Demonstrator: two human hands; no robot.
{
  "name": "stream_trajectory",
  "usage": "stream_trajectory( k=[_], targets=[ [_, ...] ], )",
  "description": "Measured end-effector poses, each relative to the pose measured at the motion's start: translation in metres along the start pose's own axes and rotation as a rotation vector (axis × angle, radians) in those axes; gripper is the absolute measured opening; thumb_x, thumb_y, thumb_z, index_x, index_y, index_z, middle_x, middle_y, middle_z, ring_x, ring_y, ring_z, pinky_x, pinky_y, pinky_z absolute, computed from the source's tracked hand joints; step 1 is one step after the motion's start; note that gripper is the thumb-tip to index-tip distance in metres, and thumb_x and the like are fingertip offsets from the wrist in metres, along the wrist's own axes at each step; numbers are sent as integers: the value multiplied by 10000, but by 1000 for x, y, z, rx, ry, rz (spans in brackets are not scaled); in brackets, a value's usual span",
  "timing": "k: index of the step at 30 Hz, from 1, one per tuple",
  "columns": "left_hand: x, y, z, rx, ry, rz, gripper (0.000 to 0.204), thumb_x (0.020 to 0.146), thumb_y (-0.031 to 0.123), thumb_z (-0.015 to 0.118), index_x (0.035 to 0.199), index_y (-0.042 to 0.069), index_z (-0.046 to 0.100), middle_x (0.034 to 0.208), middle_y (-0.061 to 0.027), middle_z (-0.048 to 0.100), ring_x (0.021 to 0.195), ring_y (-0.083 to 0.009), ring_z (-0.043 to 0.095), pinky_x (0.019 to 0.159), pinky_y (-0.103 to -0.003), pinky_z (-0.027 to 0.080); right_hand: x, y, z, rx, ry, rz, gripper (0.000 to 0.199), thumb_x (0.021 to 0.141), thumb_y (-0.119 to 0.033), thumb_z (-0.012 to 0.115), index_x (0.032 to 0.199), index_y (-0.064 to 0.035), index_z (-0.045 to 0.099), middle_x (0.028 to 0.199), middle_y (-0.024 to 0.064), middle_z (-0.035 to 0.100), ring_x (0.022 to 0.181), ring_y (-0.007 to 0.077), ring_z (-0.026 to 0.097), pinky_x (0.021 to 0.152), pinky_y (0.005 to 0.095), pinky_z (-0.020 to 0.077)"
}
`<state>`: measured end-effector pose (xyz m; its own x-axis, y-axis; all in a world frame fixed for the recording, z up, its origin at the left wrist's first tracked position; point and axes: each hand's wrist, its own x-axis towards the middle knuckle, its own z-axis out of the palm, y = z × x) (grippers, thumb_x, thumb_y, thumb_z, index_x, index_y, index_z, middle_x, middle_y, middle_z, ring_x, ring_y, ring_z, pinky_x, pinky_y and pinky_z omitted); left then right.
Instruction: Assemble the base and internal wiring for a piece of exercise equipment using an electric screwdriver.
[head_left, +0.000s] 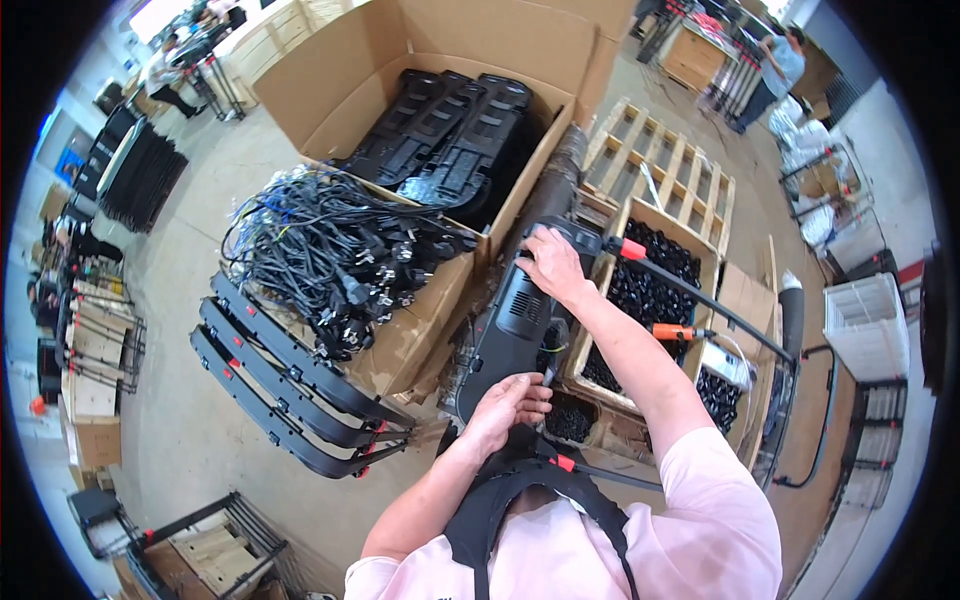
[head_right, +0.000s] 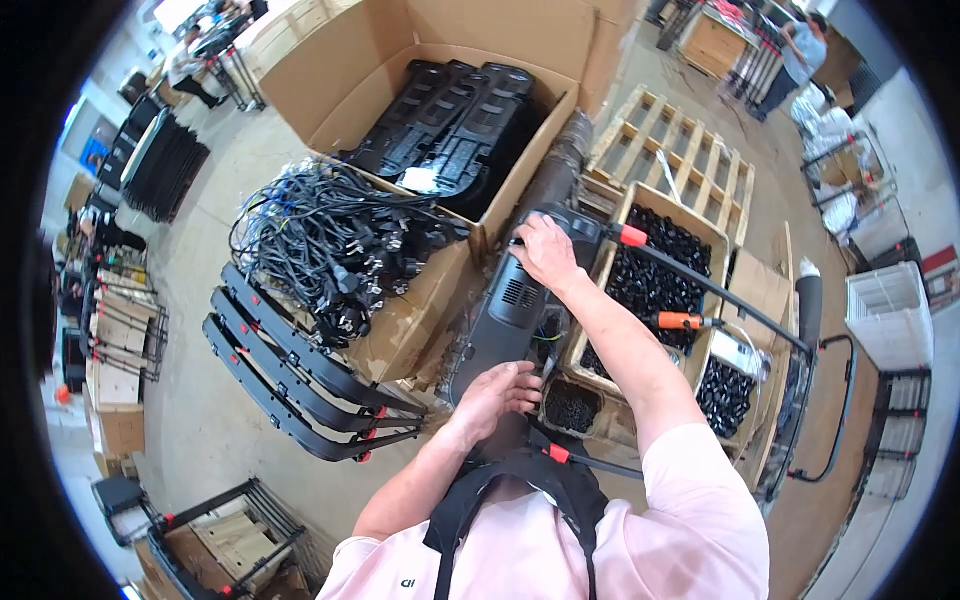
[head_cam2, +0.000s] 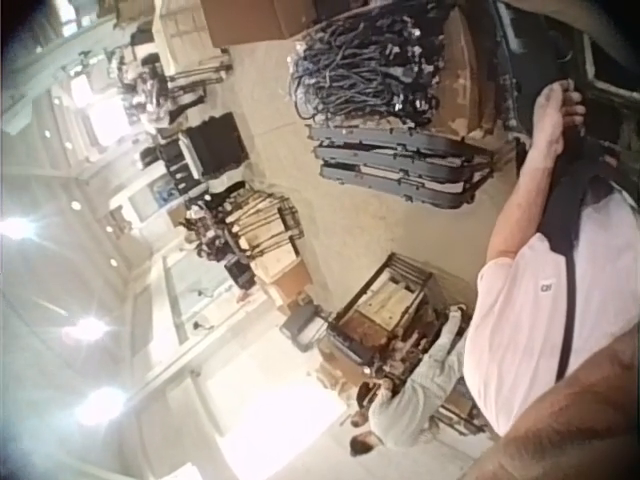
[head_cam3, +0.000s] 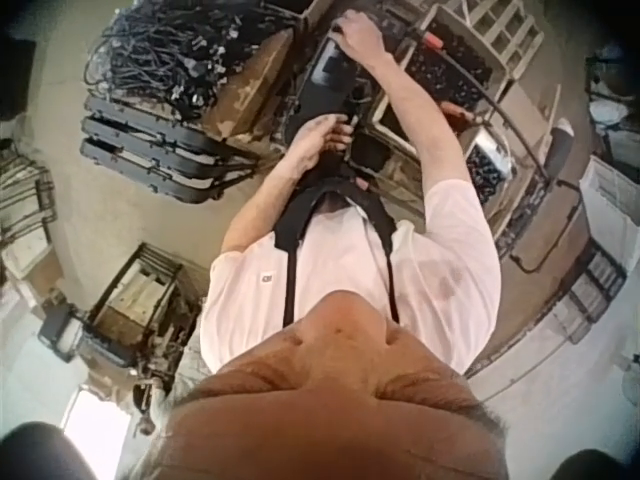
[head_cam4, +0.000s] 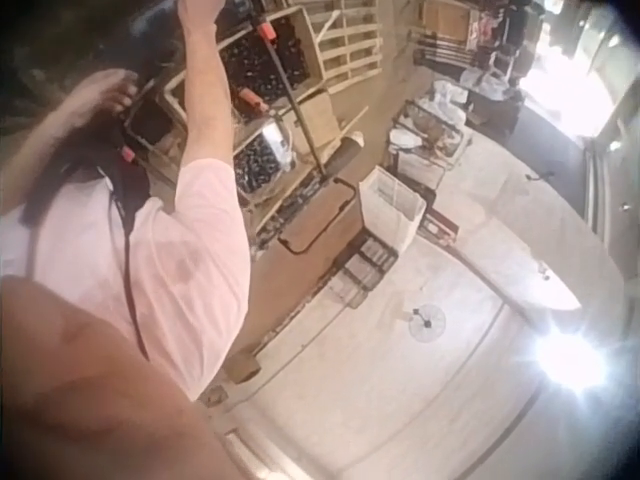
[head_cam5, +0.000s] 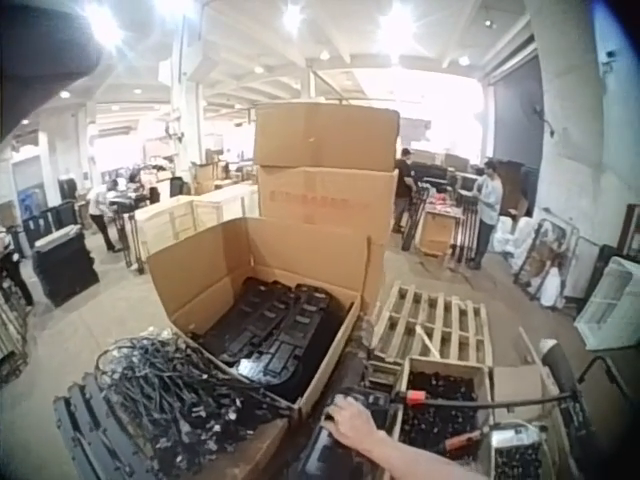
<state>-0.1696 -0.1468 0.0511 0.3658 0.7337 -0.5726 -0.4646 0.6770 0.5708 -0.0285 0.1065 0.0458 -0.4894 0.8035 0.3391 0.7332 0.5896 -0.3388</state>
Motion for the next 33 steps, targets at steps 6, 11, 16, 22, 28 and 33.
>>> stream_trajectory(
  k=[6, 11, 16, 22, 28, 33],
  targets=[
    [2, -9, 12, -2, 14, -14, 419, 1157, 323, 476, 1399, -7, 567, 1164, -114, 700, 992, -208, 697, 881, -351, 593, -53, 30, -43, 214, 35, 138, 132, 920, -171, 695, 981, -55, 699, 969, 151, 643, 971, 389, 671, 846, 480, 555],
    [18, -20, 24, 33, 12, -58, 403, 1158, 338, 482, 1370, 11, 582, 1163, -107, 712, 1002, -192, 708, 888, -350, 600, -184, 73, -60, 13, -331, 244, 140, 912, -166, 654, 871, -39, 697, 915, 193, 678, 882, 422, 710, 776, 519, 594],
    [50, -35, 51, 67, -27, -111, 371, 1147, 299, 506, 1333, -9, 599, 1166, -130, 702, 1033, -231, 707, 914, -367, 597, -278, 98, -34, -158, -681, 445, 242, 864, -173, 710, 1069, -47, 736, 1023, 245, 733, 975, 414, 744, 871, 503, 615],
    [128, -72, 80, 227, 18, -58, 414, 1126, 328, 547, 1372, 3, 618, 1313, -139, 677, 1214, -261, 648, 1069, -415, 519, -281, 91, -5, -135, -748, 466, 332, 956, -222, 651, 1252, -76, 685, 1252, 287, 631, 1075, 401, 735, 900, 467, 612],
    [187, -74, 105, 373, 94, -80, 492, 1106, 371, 580, 1437, 6, 591, 1465, -164, 612, 1384, -297, 544, 1212, -458, 391, -265, 86, -11, -114, -890, 490, 343, 1064, -239, 527, 1313, -136, 738, 1346, 130, 733, 1249, 280, 709, 989, 401, 593],
    [215, -76, 106, 413, 142, -135, 565, 1106, 400, 563, 1486, -17, 532, 1541, -202, 541, 1463, -337, 476, 1254, -481, 330, -268, 85, -9, -252, -784, 403, 272, 1016, -207, 581, 1070, -148, 841, 1146, 102, 808, 1068, 291, 782, 885, 414, 631]
  ],
)
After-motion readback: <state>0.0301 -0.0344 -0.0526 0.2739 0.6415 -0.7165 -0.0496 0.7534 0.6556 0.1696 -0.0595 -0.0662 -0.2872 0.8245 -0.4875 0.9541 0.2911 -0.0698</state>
